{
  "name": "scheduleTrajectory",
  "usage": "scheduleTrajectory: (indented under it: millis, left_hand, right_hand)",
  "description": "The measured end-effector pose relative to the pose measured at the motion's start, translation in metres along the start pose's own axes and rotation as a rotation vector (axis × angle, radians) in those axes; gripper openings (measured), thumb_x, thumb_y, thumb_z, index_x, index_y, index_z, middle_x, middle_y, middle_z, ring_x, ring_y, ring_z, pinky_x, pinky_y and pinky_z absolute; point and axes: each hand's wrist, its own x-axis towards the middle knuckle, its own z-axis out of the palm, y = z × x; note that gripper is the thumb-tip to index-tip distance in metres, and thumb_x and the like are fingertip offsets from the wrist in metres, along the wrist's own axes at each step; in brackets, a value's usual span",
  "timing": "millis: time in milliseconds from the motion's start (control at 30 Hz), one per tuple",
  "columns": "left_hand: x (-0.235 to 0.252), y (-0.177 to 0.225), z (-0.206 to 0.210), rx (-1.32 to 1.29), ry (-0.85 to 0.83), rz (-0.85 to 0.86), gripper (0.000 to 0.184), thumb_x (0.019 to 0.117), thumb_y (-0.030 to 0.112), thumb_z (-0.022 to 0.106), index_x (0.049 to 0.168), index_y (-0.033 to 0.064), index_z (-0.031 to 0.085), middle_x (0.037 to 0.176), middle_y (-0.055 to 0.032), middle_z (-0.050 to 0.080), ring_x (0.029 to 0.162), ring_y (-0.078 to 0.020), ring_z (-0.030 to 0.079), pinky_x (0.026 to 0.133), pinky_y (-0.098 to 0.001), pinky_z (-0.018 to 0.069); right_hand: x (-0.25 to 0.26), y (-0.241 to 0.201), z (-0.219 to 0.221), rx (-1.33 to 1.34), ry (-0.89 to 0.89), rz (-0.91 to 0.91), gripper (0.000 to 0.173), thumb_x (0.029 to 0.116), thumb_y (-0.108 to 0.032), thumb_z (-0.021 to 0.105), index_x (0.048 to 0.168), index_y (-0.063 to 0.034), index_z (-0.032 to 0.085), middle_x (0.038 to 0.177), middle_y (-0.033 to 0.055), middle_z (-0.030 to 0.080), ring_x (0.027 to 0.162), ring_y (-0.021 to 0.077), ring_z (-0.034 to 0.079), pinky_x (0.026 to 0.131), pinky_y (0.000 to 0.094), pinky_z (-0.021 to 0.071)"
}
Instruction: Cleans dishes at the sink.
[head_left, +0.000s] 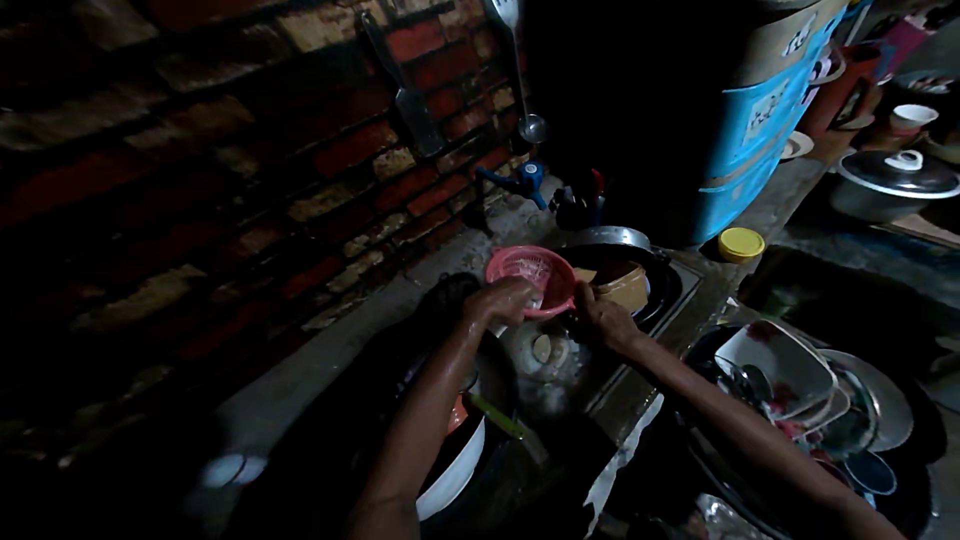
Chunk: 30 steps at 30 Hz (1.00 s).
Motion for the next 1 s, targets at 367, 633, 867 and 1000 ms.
scheduleTrajectory:
  millis: [367,633,867,1000]
  left_hand:
    - [-0.02,0.002,0.015,-1.119,1.14,-0.246,0.035,0.098,0.007,0.056,0.133,0.0042,0.054,0.118,-0.0147,0.061,0.085,-0.0181,0.061,0.07,-0.0358,0.0547]
    - [0.081,0.044,0.156,-1.334,1.042,-0.874,0.045,0.1052,0.011,0.053,0.146,-0.0061,0.043,0.138,-0.0297,0.056,0.125,-0.0379,0.057,0.105,-0.0494,0.0472]
    - [0.165,-0.015,0.246,-0.685,0.43,-0.923,0.047,0.1019,0.022,0.056,0.14,-0.0052,0.054,0.144,-0.0291,0.053,0.135,-0.0419,0.051,0.112,-0.0543,0.0404]
    - [0.157,0.0,0.239,-0.791,0.132,-0.83,0.049,0.1038,0.02,0.057,0.145,-0.0048,0.049,0.153,-0.0268,0.045,0.146,-0.0387,0.04,0.121,-0.0483,0.03]
  right_hand:
    - [0.005,0.038,0.035,0.545,-0.035,-0.004,0.048,0.1013,-0.015,0.062,0.143,0.0046,0.047,0.125,0.0254,0.063,0.113,0.0324,0.065,0.101,0.0477,0.0504]
    - [0.006,0.056,0.005,0.723,0.064,0.092,0.051,0.1004,-0.014,0.061,0.147,-0.0042,0.044,0.117,0.0198,0.064,0.094,0.0244,0.064,0.083,0.0432,0.0537]
    - [0.007,0.069,0.011,0.798,0.057,0.033,0.054,0.0989,-0.007,0.059,0.15,-0.0044,0.042,0.116,0.0165,0.065,0.088,0.0161,0.065,0.079,0.0349,0.0553]
    - [0.017,0.077,0.028,0.837,0.038,0.046,0.057,0.0978,-0.006,0.063,0.151,-0.0031,0.041,0.114,0.0157,0.065,0.086,0.0147,0.064,0.076,0.0327,0.055]
